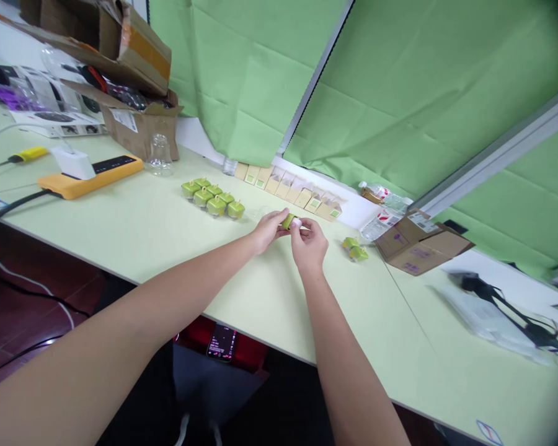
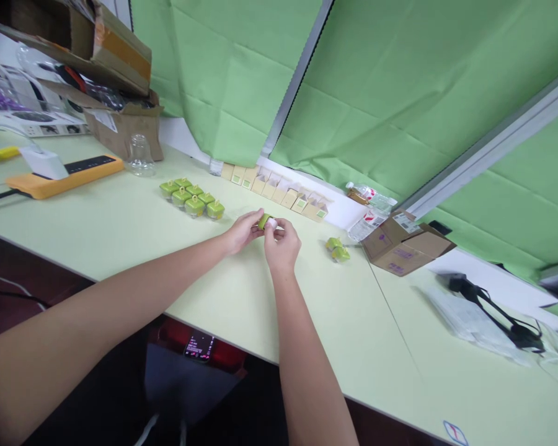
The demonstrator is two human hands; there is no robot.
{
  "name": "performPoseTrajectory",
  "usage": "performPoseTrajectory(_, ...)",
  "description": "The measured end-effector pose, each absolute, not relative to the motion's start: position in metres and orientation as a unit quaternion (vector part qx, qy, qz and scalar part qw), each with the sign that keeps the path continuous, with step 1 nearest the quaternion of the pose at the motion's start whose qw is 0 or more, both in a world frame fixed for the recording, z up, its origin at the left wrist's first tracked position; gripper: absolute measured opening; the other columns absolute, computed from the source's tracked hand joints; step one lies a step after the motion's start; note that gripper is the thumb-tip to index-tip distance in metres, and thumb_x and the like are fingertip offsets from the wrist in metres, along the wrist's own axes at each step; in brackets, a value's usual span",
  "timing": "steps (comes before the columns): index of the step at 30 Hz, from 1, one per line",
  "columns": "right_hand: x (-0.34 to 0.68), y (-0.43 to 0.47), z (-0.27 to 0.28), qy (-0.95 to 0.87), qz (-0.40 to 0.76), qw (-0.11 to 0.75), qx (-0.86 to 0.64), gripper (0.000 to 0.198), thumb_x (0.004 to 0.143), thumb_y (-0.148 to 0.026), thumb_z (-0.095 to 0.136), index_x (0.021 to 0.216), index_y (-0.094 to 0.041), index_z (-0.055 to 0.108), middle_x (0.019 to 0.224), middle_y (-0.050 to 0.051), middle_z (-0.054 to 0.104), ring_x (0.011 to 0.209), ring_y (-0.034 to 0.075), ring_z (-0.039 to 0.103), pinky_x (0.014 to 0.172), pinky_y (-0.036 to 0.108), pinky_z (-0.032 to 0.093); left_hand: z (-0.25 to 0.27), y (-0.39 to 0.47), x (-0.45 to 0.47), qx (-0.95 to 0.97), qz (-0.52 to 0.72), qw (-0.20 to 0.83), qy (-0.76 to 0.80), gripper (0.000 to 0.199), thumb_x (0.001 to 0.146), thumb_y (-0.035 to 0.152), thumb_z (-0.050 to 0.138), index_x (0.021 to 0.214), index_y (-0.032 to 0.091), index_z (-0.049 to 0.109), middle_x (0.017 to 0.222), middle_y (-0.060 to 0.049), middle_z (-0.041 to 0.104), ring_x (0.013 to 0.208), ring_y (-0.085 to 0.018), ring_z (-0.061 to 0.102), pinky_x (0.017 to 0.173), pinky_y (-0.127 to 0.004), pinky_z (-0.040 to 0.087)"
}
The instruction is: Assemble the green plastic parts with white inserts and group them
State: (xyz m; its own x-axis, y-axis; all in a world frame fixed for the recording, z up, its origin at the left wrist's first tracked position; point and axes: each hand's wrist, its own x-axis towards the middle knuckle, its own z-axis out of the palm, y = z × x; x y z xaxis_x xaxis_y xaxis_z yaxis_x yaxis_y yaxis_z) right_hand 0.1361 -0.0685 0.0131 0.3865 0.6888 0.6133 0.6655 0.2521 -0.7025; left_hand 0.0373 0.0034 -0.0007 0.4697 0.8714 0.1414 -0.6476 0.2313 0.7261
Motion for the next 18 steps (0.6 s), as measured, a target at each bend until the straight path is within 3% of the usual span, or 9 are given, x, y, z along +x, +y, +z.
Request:
performPoseTrajectory(4,0.1364,-0.068,0.0114,-0.557,0.004,0.577,-0.598,0.029,0.083,-0.044,0.062,0.099,-0.02,0.064,0.098,0.005,0.071,0.074,0.016,0.066,0.073,0.031,0.056,-0.0021,0.0046,0.036,0.396,0.47,0.779,0.123,0.035,0.078,0.042,0.077,0.088,0.01,0.068,0.084,-0.005,0.067,0.084,-0.015,0.064,0.094,-0.034,0.05)
performPoseTrajectory(18,0.135,-0.0685,0.0085,-0.562,-0.023,0.575,-0.594,0.029,0.082,-0.042,0.064,0.101,-0.02,0.064,0.099,0.005,0.07,0.072,0.016,0.066,0.073,0.032,0.056,-0.0037,0.0032,0.0344,0.355,0.454,0.809,0.112,0.028,0.082,0.036,0.076,0.09,0.011,0.069,0.085,-0.005,0.07,0.082,-0.013,0.065,0.092,-0.03,0.049)
